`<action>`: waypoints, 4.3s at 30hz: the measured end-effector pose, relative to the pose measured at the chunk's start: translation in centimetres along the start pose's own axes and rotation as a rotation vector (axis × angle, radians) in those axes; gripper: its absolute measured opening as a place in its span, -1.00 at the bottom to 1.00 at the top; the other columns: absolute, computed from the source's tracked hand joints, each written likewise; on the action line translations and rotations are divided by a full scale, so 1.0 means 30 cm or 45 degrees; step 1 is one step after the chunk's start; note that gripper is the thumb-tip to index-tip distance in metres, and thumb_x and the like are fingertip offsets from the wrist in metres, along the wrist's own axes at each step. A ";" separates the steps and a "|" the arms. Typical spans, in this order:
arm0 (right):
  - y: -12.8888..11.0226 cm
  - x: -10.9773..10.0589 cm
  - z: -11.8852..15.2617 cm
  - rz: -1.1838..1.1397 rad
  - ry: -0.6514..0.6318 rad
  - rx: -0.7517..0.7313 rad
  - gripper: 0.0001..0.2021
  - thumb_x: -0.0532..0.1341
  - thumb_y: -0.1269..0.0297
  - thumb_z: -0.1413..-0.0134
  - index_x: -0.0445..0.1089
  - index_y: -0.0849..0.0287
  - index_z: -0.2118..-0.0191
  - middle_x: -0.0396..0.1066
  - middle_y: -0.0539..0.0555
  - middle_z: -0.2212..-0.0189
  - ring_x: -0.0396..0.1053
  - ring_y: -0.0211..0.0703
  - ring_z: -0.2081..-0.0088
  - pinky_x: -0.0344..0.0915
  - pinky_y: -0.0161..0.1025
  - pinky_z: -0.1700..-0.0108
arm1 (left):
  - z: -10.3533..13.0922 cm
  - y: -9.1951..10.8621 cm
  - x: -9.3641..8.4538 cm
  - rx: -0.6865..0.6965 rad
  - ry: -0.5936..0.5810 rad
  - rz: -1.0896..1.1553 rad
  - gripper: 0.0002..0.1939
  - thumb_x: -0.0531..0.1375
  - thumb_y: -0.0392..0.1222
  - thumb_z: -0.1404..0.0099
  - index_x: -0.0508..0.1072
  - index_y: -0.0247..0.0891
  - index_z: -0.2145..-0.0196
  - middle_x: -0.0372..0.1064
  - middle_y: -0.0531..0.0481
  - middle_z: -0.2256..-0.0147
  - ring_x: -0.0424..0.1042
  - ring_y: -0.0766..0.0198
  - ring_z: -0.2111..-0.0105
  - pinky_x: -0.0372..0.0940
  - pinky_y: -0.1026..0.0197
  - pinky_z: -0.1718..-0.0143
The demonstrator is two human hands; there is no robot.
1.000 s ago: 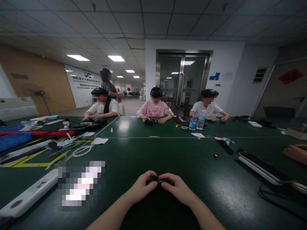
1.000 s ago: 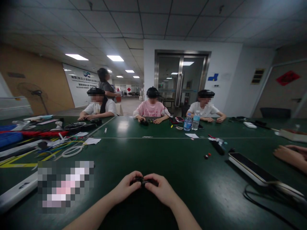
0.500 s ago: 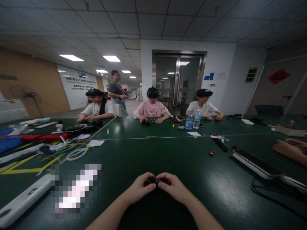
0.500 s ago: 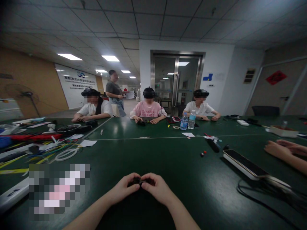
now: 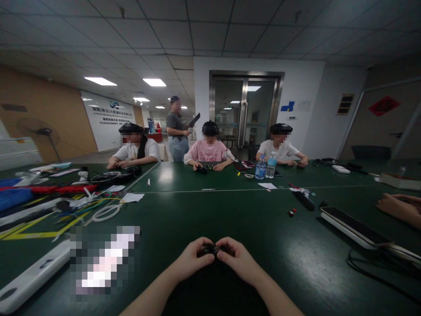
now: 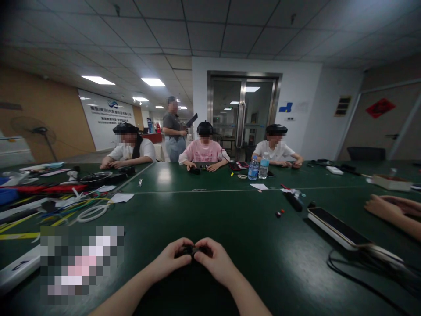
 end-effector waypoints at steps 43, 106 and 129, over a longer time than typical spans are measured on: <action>0.025 0.007 -0.022 -0.039 0.083 -0.036 -0.64 0.24 0.02 0.12 0.40 0.15 0.23 0.40 0.06 0.32 0.34 -0.08 0.24 0.24 -0.13 0.13 | 0.000 0.003 0.011 0.019 0.036 -0.150 -0.69 0.13 -0.07 -0.20 0.31 -0.24 0.13 0.29 0.03 0.29 0.29 0.29 0.31 0.20 0.26 0.29; 0.059 -0.107 -0.016 -0.382 0.800 -0.156 -0.58 0.23 -0.06 0.12 0.39 0.09 0.16 0.41 0.07 0.24 0.33 -0.05 0.15 0.25 -0.11 0.07 | 0.010 0.021 0.010 -0.064 0.000 -0.112 -0.66 0.14 -0.06 -0.17 0.29 -0.24 0.11 0.31 0.01 0.26 0.32 0.28 0.31 0.22 0.24 0.30; 0.057 -0.043 -0.027 -0.211 0.270 -0.047 -0.66 0.25 0.12 0.08 0.36 0.12 0.14 0.41 0.08 0.21 0.36 -0.10 0.15 0.25 -0.08 0.04 | 0.006 0.016 0.009 -0.010 0.000 -0.083 -0.67 0.15 -0.07 -0.18 0.30 -0.24 0.11 0.32 0.00 0.25 0.33 0.28 0.30 0.24 0.25 0.29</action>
Point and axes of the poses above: each hand's wrist, its own z-axis away from the middle knuckle, its own x-axis out of the palm, y = z × x, the point moved 2 cm from there along -z, towards the middle knuckle
